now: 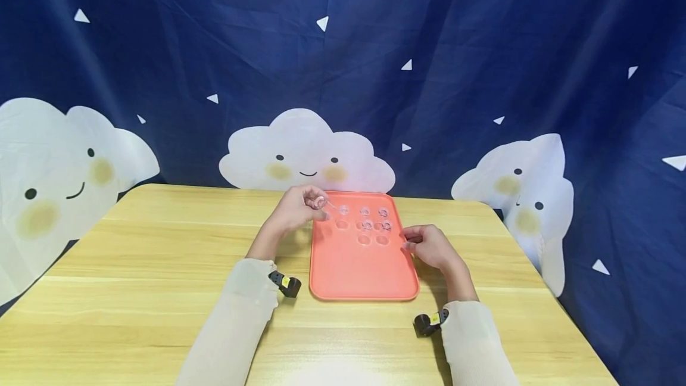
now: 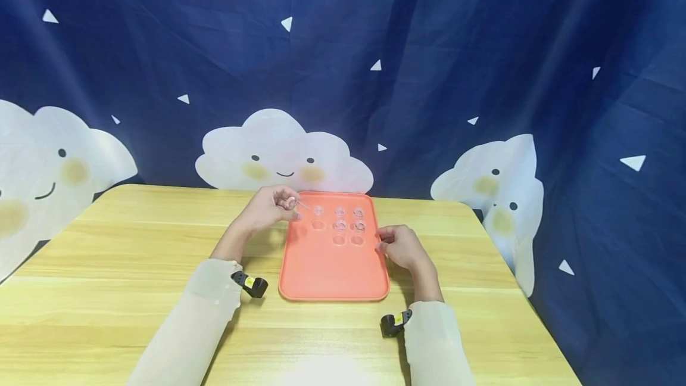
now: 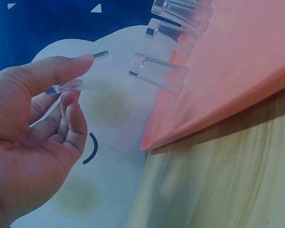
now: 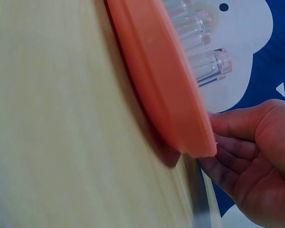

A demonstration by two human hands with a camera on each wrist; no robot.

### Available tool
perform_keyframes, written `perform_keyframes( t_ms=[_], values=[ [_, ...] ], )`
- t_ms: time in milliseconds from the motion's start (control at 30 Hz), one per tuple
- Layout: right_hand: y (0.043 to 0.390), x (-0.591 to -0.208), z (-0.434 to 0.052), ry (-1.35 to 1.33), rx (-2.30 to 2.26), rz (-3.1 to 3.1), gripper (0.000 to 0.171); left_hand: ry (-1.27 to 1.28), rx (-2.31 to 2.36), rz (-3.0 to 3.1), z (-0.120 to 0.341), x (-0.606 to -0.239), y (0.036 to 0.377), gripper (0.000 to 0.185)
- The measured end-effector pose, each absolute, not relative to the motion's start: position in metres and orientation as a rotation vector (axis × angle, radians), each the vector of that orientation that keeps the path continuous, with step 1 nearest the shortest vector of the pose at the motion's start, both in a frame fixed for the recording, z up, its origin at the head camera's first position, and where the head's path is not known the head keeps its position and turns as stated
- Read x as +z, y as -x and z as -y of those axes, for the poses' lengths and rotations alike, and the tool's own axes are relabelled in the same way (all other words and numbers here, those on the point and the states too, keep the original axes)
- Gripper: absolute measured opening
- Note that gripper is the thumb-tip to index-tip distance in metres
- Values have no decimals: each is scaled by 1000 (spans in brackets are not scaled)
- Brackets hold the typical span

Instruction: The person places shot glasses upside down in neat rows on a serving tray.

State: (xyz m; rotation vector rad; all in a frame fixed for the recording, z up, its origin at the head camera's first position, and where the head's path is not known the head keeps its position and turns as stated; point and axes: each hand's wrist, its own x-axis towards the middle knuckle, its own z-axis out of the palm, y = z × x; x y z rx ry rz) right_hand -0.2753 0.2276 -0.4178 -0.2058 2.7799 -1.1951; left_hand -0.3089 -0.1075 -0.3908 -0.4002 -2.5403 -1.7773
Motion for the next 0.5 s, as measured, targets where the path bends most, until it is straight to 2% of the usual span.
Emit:
perform_keyframes(
  t_ms=[500],
  values=[
    [279,-422,-230,223,-1182,-2797,30,497,-1643,2592,97,-393,307,34]
  ],
)
